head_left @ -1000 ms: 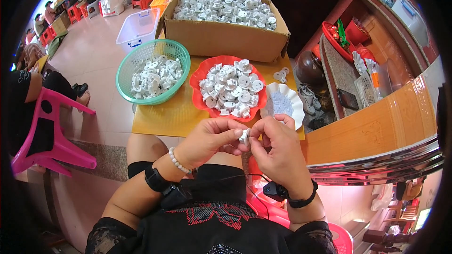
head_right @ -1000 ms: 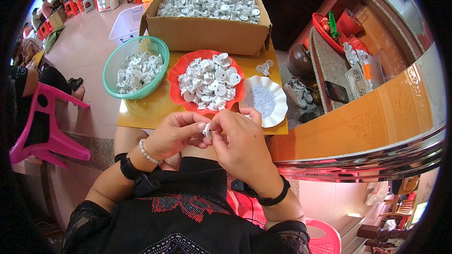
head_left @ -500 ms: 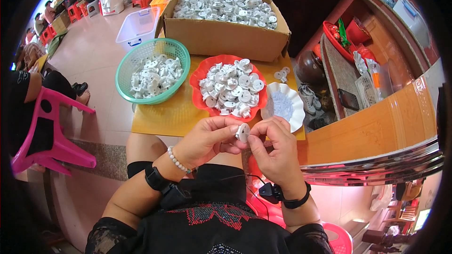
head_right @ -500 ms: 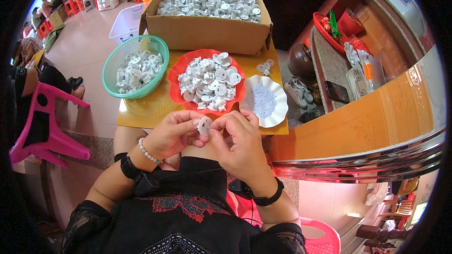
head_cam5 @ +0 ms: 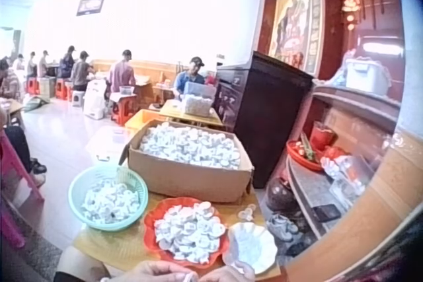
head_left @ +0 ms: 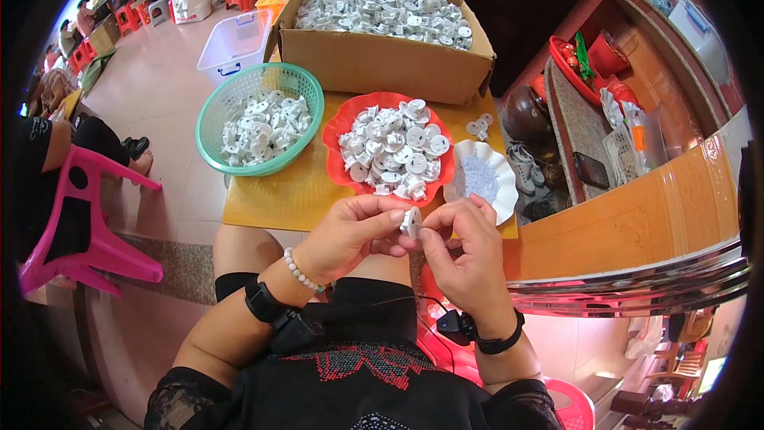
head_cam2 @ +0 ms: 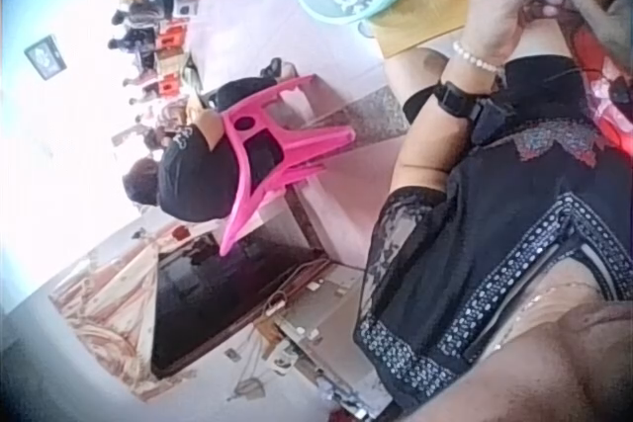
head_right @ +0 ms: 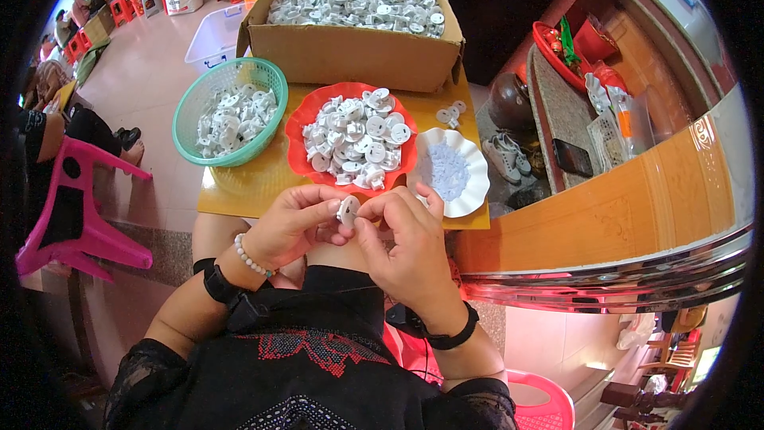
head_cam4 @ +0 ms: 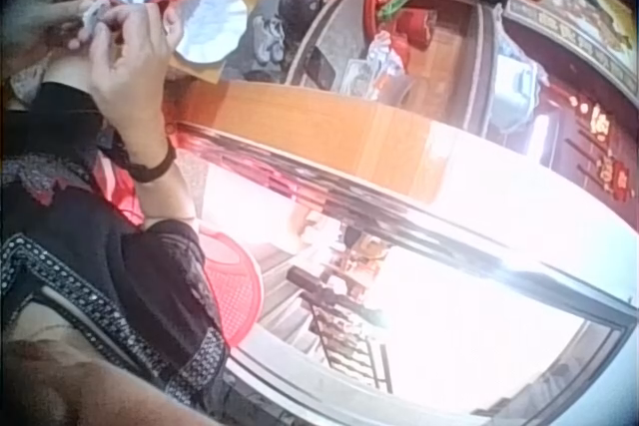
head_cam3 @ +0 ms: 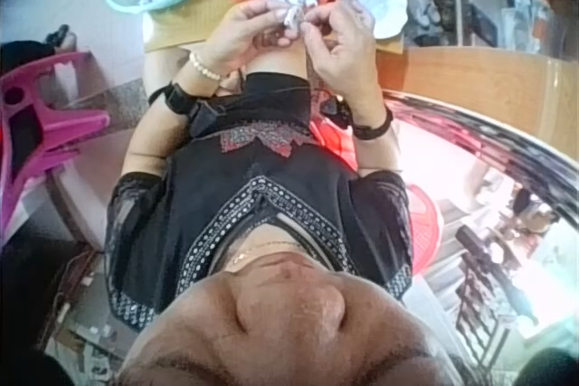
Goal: The recorder is assembling small white plastic components by pressing them together.
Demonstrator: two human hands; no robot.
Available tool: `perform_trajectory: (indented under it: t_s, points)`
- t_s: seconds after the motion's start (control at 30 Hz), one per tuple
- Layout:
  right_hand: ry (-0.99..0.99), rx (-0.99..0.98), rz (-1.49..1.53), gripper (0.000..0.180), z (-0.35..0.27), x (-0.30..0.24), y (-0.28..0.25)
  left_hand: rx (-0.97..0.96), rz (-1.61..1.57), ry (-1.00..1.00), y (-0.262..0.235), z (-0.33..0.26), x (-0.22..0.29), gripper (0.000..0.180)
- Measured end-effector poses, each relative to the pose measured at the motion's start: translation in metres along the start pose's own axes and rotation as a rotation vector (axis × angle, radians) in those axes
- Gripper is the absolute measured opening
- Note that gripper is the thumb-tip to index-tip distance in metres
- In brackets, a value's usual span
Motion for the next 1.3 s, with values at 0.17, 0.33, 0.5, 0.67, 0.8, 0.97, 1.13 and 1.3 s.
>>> perform_trajectory:
  t_s: [0.17,0.33,0.5,0.67,0.8,0.97,1.13,1.3]
  points:
    - [-0.02,-0.024,-0.024,0.009,0.001,-0.001,0.006,0.0,0.022,-0.008,-0.001,0.0,-0.001,0.021]
    - [-0.032,0.008,-0.017,0.009,-0.001,0.0,0.01,-0.007,0.044,-0.008,-0.001,0.0,-0.001,0.02]
    - [0.028,0.016,0.044,0.008,-0.002,0.001,0.012,0.012,0.018,-0.004,-0.003,-0.001,0.002,0.021]
    - [0.043,-0.012,0.063,0.007,-0.003,0.008,0.014,0.02,0.019,0.001,-0.002,-0.001,0.003,0.021]
    - [0.029,-0.054,0.064,0.006,-0.002,0.007,0.015,-0.018,0.04,-0.013,-0.002,0.0,0.0,0.02]
    - [0.106,-0.158,0.202,0.005,-0.003,0.018,0.023,-0.035,0.055,-0.009,0.0,0.0,0.001,0.02]
    - [0.217,-0.007,0.286,0.009,-0.002,0.038,0.021,0.029,0.23,0.114,-0.007,0.005,0.03,0.02]
    - [0.324,0.04,0.007,0.009,-0.005,0.127,0.006,0.4,0.354,0.635,-0.068,-0.024,0.144,0.023]
Point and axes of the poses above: each hand's wrist, its own z-axis towards the middle knuckle, its own y-axis out of the palm, x = y × z, the point moved 10 cm from there along z, towards the middle knuckle, and after that the axes turned 10 degrees about -z, right-handed, at the moved point
